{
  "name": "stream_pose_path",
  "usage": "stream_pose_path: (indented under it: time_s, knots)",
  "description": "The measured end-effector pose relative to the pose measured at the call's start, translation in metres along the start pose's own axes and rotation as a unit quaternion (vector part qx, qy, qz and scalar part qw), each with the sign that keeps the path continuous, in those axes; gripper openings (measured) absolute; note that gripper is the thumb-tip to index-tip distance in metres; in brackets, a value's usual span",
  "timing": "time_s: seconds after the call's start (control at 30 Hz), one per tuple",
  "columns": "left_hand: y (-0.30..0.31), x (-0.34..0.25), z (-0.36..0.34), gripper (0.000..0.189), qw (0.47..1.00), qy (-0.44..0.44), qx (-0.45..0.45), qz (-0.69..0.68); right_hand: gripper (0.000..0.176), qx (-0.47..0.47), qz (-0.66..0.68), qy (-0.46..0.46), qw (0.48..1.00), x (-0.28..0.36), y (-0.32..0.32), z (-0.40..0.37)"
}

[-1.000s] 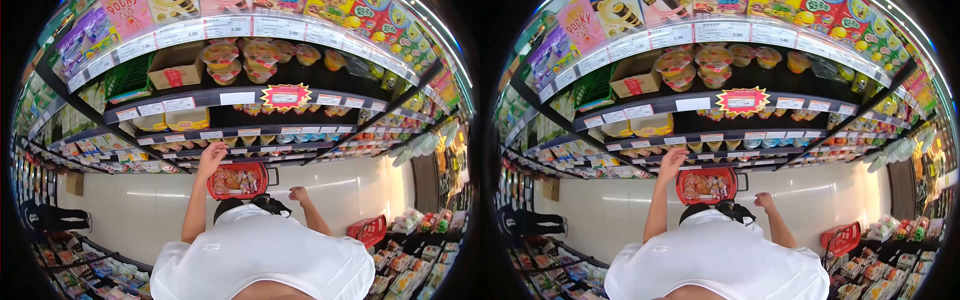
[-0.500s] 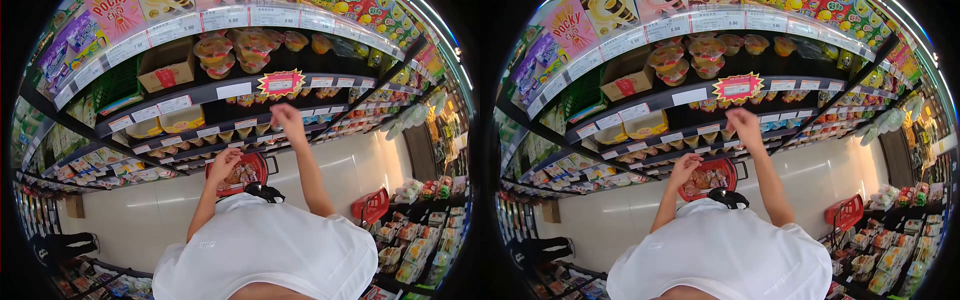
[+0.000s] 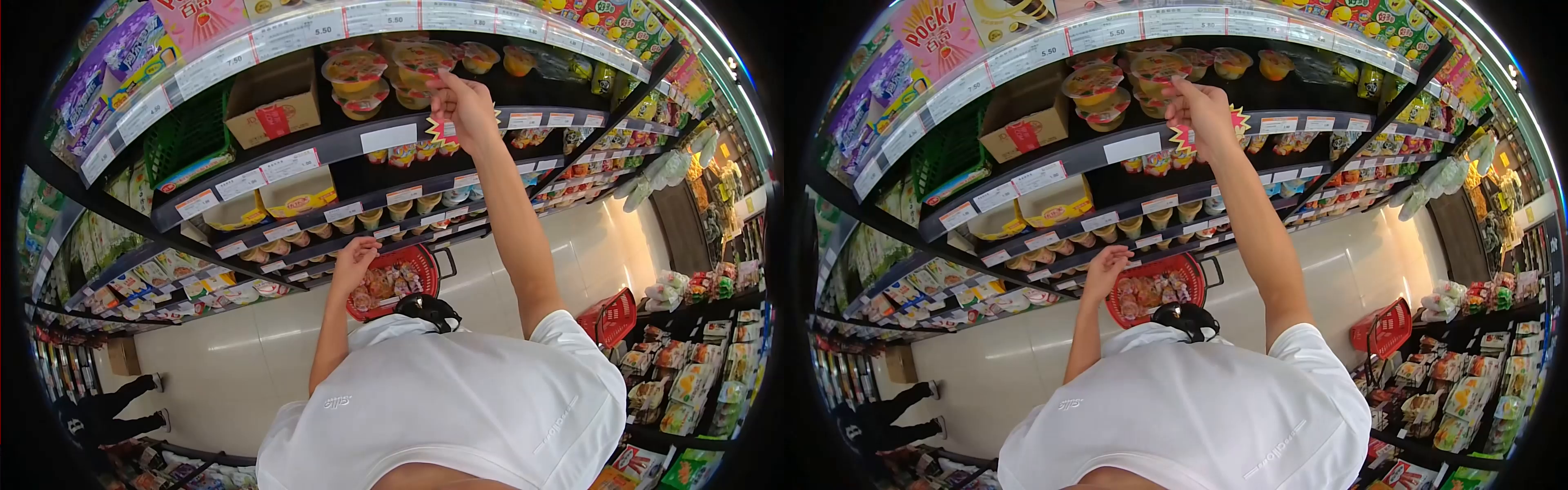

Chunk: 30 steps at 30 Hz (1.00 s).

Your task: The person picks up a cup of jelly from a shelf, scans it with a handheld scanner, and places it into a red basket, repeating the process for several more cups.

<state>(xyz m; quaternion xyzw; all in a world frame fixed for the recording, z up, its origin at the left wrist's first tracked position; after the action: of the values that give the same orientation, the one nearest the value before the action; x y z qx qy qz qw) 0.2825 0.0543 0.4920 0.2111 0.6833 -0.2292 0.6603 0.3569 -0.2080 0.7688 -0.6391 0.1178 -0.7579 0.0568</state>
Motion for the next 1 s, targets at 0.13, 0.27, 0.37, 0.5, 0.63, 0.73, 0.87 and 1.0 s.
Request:
stream_pose_path:
  time_s: [0.13, 0.27, 0.37, 0.5, 0.63, 0.73, 0.87, 1.0]
  knots:
    - [0.002, -0.001, -0.001, 0.025, 1.000, 0.006, 0.007, -0.010, 0.028, -0.001, -0.006, 0.021, 1.000, 0.001, -0.001, 0.006]
    - [0.005, -0.004, -0.001, 0.026, 1.000, 0.020, 0.010, -0.013, 0.023, -0.024, 0.002, 0.026, 0.999, 0.006, -0.004, 0.008]
    - [0.008, 0.000, 0.002, 0.026, 1.000, 0.011, 0.020, -0.014, 0.020, -0.030, 0.016, 0.018, 0.999, 0.007, -0.002, 0.008]
    - [0.008, 0.002, 0.004, 0.025, 0.999, 0.016, 0.025, -0.015, 0.017, -0.048, 0.022, 0.021, 0.998, 0.006, 0.001, 0.009]
    - [0.007, 0.007, 0.004, 0.025, 0.999, 0.002, 0.031, -0.033, 0.017, -0.049, 0.055, 0.053, 0.996, 0.005, 0.003, 0.008]
    - [0.007, 0.004, 0.003, 0.025, 0.999, -0.008, 0.041, -0.023, 0.018, -0.083, 0.054, 0.079, 0.992, 0.013, -0.004, -0.006]
    - [0.009, -0.006, 0.002, 0.025, 0.999, -0.012, 0.044, -0.003, 0.022, -0.080, 0.045, 0.112, 0.989, 0.013, -0.008, -0.038]
    - [0.005, -0.038, -0.004, 0.029, 0.998, -0.054, 0.034, -0.011, 0.022, -0.056, 0.047, 0.161, 0.984, -0.001, -0.025, -0.088]
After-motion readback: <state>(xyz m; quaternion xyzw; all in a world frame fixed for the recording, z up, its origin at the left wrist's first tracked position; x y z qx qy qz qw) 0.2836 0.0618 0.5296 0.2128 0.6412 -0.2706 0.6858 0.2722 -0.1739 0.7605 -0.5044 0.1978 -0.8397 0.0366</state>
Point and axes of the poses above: each hand's wrist, its own z-axis towards the middle knuckle, its own y-axis out of the back of the hand, x = y × z, the point moved 5 cm from there along z, towards the middle knuckle, and after that the axes turned 9 degrees about x, right-handed, at the moved point
